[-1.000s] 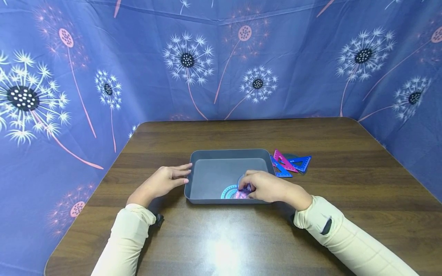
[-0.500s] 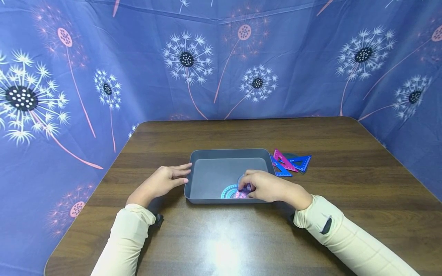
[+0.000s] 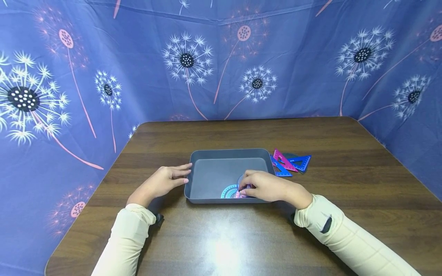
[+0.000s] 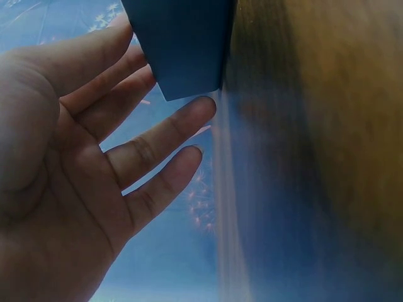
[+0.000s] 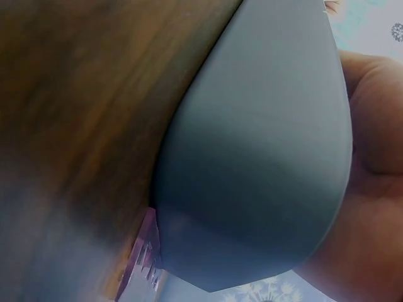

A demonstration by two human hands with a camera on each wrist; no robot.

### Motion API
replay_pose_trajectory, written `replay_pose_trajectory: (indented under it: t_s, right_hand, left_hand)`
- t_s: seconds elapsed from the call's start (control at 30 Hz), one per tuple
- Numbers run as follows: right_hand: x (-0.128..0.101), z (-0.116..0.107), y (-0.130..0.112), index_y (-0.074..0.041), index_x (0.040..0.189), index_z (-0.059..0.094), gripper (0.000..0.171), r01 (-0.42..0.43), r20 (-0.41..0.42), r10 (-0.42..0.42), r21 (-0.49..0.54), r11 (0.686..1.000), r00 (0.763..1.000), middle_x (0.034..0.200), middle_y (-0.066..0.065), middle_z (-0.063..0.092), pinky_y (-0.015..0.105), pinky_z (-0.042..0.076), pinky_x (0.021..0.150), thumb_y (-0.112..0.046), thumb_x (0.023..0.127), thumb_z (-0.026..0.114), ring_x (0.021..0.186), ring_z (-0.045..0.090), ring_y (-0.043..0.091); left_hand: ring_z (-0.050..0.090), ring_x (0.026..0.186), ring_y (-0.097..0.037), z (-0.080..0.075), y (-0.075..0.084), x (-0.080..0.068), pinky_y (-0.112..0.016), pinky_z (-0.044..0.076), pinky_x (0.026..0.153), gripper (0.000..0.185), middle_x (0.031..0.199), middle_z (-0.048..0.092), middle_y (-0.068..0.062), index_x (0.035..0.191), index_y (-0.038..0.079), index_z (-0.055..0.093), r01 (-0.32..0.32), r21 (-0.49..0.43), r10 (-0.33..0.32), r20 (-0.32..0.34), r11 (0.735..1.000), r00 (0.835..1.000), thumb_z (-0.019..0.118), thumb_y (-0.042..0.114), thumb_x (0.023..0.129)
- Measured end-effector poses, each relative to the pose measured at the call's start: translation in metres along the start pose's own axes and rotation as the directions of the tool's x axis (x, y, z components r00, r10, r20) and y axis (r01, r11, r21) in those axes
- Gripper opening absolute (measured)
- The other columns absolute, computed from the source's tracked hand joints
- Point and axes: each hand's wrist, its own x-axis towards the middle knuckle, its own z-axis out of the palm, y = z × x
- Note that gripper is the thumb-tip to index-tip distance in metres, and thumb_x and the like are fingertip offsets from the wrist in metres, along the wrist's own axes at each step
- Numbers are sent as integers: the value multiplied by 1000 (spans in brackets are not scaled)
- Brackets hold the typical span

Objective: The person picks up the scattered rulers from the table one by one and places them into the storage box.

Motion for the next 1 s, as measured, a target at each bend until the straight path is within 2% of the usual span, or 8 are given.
replay_pose_trajectory:
  t_s: [0.13, 0.4, 0.53, 0.63, 0.77, 1.0]
  right_hand:
    - [0, 0, -1, -15, 103, 76, 12, 2, -5, -2, 6, 1000, 1000, 101, -7, 63, 30, 51, 83, -19, 96, 67, 93, 60, 10]
    - [-1, -1, -2, -14, 104, 76, 13, 16, -3, -16, -6, 1000, 1000, 101, -6, 62, 27, 51, 80, -21, 96, 68, 90, 58, 10]
    - [-2, -6, -5, -14, 107, 75, 17, 34, -36, -35, -13, 999, 999, 105, -6, 59, 28, 50, 80, -24, 96, 68, 92, 57, 14]
    - [-5, -17, -7, -14, 110, 74, 18, 35, -75, -35, 4, 999, 997, 108, -7, 58, 31, 50, 82, -24, 97, 67, 98, 58, 18]
    - [-13, -37, -11, -18, 113, 72, 18, 24, -111, -21, 26, 999, 994, 112, -7, 61, 36, 53, 80, -22, 96, 68, 97, 59, 14]
    - [-29, -73, -6, -21, 113, 71, 21, -23, -223, 16, -25, 999, 975, 111, -11, 62, 31, 50, 71, -28, 93, 72, 80, 56, 7]
  left_hand:
    - [47, 136, -29, 0, -1, 0, -49, 40, 109, 40, 147, 52, -9, 129, -3, 63, -23, 5, 23, -9, 1000, 1000, 68, 17, 96]
    - [46, 136, -28, 0, -1, 0, -49, 40, 108, 40, 147, 51, -7, 130, -2, 63, -12, 2, 12, -9, 1000, 1000, 67, 19, 96]
    - [46, 136, -28, 0, -1, -1, -49, 41, 107, 40, 148, 51, -6, 130, -2, 63, -5, 5, 5, -6, 1000, 1000, 67, 20, 96]
    - [46, 136, -28, 0, -1, 0, -49, 41, 107, 40, 148, 51, -6, 130, -1, 63, -5, 2, 5, -5, 1000, 1000, 67, 20, 96]
    - [46, 136, -28, 0, -1, 0, -49, 41, 108, 40, 148, 51, -6, 131, -1, 63, -11, 8, 11, -4, 1000, 1000, 67, 20, 96]
    - [45, 137, -28, 1, -2, 0, -49, 40, 109, 40, 148, 51, -3, 131, -1, 63, -8, 18, 9, -2, 1000, 1000, 67, 18, 96]
